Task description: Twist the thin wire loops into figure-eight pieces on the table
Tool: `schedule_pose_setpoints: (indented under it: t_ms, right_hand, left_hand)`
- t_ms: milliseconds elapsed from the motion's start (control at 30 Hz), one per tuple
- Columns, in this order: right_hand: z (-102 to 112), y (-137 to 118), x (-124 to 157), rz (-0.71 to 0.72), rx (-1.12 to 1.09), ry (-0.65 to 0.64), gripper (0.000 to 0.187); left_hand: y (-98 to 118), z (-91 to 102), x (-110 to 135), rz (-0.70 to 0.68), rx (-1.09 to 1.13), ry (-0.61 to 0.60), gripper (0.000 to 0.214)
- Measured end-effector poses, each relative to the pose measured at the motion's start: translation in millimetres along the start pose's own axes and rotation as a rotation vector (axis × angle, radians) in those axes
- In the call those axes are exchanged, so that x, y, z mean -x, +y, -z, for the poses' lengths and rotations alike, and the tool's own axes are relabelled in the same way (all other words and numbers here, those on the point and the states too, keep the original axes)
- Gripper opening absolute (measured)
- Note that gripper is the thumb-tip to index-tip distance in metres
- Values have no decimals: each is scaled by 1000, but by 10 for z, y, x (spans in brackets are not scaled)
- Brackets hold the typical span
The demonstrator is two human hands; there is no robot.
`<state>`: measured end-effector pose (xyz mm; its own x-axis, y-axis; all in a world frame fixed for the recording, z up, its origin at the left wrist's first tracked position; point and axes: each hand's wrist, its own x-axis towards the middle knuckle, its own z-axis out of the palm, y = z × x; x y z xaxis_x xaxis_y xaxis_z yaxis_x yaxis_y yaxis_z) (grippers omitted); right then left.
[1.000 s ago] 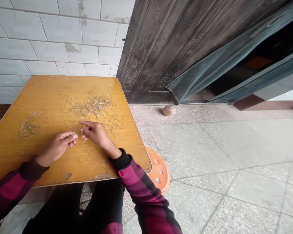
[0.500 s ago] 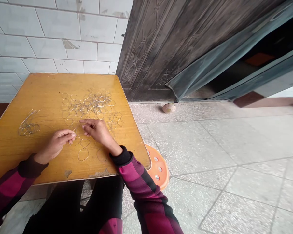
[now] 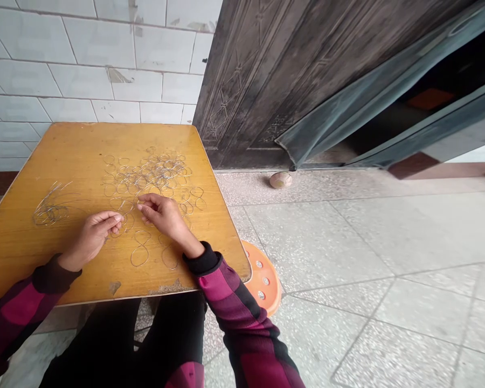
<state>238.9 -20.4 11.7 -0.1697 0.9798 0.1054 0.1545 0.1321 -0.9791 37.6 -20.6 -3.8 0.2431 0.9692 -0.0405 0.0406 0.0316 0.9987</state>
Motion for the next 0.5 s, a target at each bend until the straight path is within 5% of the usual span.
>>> schedule_pose_setpoints:
  t_ms: [333,500]
  right_hand:
    - [20,1,-29,27,-5,72,29]
    - [68,-54,-55,-23,-30,-27,32]
  left_hand:
    - [43,3,47,-241,-341,-16,19]
    - [53,-19,46,-305,-413,-87,18]
